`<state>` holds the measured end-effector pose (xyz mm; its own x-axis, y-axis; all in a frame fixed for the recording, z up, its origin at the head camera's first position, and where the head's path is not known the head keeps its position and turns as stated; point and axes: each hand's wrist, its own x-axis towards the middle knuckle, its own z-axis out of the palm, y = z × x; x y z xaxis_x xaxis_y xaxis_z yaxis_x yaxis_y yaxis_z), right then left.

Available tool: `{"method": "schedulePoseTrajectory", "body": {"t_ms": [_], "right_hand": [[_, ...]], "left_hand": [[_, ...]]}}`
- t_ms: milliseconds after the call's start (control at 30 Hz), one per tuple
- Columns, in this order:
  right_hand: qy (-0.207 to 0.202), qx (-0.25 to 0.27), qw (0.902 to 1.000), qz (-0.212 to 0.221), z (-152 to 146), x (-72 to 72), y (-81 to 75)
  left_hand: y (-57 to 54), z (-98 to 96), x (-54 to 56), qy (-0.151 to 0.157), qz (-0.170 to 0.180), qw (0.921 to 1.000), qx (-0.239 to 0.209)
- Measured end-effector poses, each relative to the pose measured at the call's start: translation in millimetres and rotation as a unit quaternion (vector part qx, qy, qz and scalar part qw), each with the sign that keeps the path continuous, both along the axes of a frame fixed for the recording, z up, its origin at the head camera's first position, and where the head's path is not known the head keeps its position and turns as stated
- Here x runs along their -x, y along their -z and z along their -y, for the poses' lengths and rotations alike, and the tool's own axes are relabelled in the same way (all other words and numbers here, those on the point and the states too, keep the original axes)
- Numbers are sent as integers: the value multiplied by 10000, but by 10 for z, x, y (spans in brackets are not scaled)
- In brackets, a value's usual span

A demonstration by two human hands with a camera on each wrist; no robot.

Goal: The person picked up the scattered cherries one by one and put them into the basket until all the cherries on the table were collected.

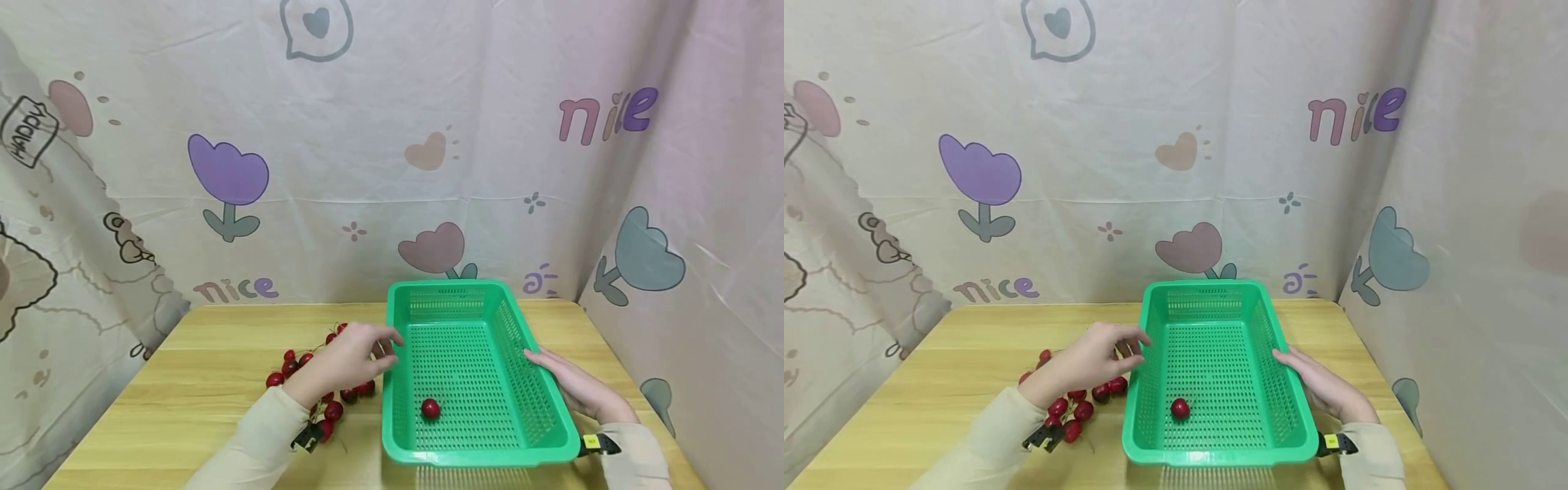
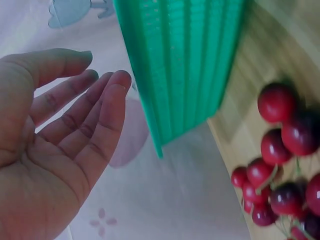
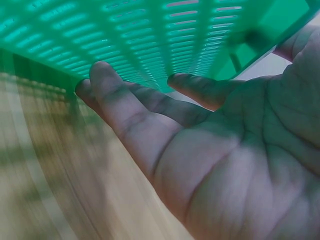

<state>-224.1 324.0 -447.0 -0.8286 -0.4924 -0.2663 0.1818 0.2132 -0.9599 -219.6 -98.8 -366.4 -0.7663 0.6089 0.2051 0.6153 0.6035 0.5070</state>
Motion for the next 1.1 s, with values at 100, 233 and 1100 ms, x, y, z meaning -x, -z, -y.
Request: {"method": "schedulePoseTrajectory", "body": {"t_ms": [100, 233, 1100], "right_hand": [[5, 3, 10000, 6, 5, 3, -3], [-43, 49, 10000, 39, 3, 9, 0], [-48, 88, 9999, -25, -24, 12, 28]], "left_hand": [[8, 123, 81, -205, -37, 9998, -52], [20, 301, 229, -545, -105, 9984, -90], [377, 897, 964, -2072, 580, 9746, 629]]}}
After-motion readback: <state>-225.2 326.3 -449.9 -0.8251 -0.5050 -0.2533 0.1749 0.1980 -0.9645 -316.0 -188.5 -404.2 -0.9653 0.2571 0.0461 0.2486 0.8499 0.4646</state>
